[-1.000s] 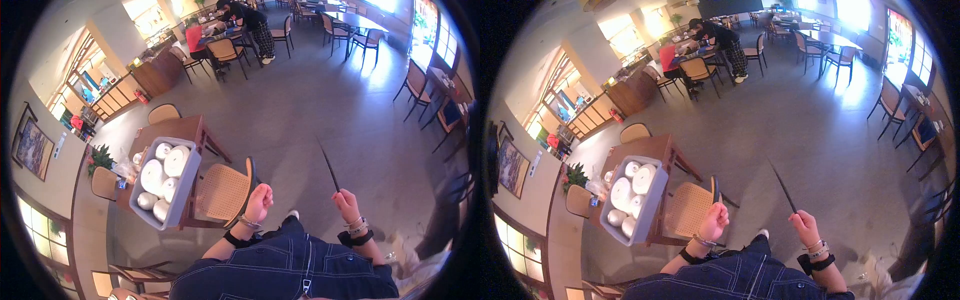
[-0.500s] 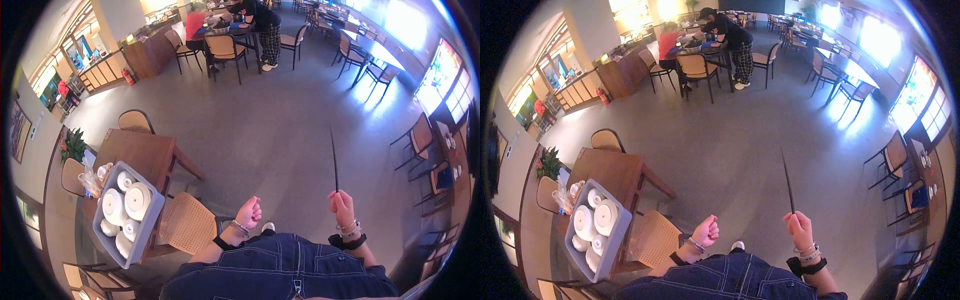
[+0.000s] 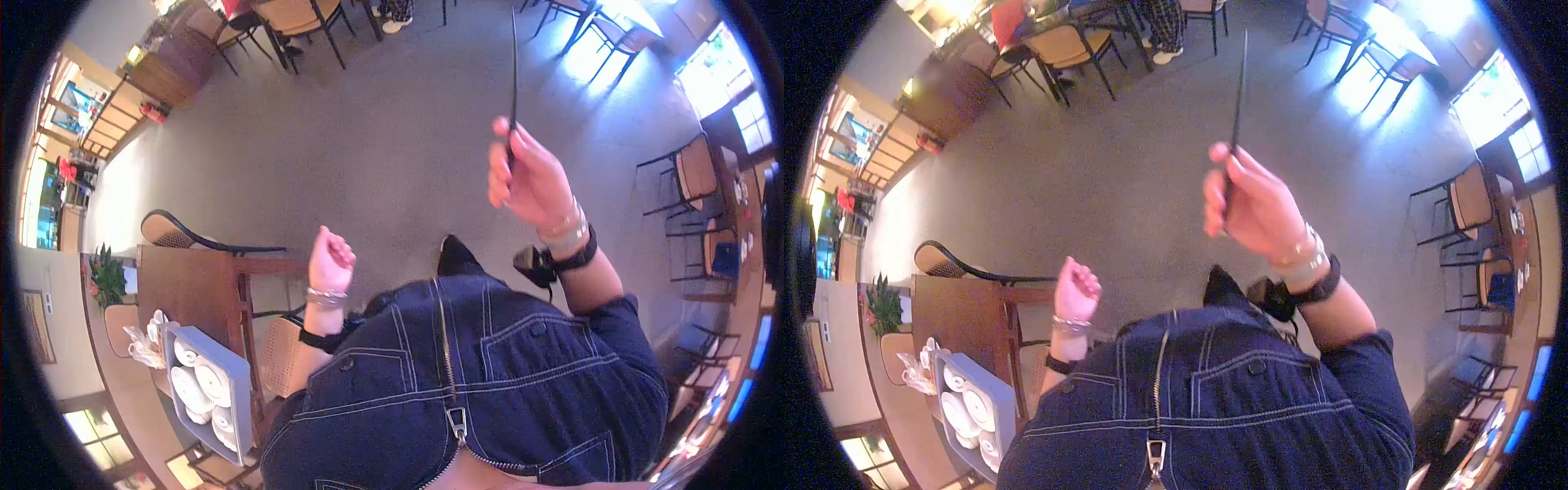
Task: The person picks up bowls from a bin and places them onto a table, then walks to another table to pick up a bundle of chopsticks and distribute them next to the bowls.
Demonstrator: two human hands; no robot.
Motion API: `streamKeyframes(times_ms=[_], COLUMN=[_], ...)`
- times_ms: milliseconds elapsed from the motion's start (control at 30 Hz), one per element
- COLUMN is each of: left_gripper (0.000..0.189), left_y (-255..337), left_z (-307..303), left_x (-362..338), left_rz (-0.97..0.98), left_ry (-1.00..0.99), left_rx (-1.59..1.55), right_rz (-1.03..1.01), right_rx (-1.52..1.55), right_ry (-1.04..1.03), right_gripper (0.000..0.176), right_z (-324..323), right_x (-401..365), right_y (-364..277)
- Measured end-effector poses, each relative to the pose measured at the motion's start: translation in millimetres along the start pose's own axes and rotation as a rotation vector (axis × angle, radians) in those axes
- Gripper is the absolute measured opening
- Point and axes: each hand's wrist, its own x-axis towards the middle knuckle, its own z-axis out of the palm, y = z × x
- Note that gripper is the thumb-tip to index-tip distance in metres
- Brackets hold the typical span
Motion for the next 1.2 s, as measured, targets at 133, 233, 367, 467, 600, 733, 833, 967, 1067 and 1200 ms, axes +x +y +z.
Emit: streamKeyframes(times_ms=[133,233,367,467,600,733,833,967,1067,1200], left_gripper=[0.024,0.021,0.015,0.014,0.011,0.009,0.010,0.014,0.013,0.024], left_y=[35,62,103,146,235,330,390,459,507,577], left_z=[24,41,17,12,17,33,44,45,44,35], left_x=[53,84,135,191,276,344,390,459,507,566], left_rz=[0.168,0.215,0.276,0.302,0.328,0.369,0.369,0.320,0.329,0.404], left_ry=[0.046,0.219,0.134,0.224,0.303,0.319,0.221,0.181,0.243,0.312], left_rx=[-0.116,-0.175,-0.138,-0.118,-0.094,-0.104,-0.166,-0.233,-0.229,-0.260], right_rz=[0.114,0.182,0.252,0.226,0.264,0.269,0.240,0.264,0.306,0.341], right_rx=[0.114,0.116,0.136,-0.027,-0.184,-0.316,-0.319,-0.281,-0.303,-0.391], right_ry=[-0.142,-0.162,-0.201,-0.138,-0.066,0.010,0.024,0.060,0.056,-0.140], right_gripper=[0.016,0.013,0.010,0.010,0.017,0.021,0.021,0.021,0.019,0.018], right_z=[-21,-37,-52,-68,-91,-83,-80,-91,-99,-108], right_x=[118,199,312,391,493,592,664,760,842,975], right_y=[-38,-43,-26,-6,8,5,12,29,46,75])
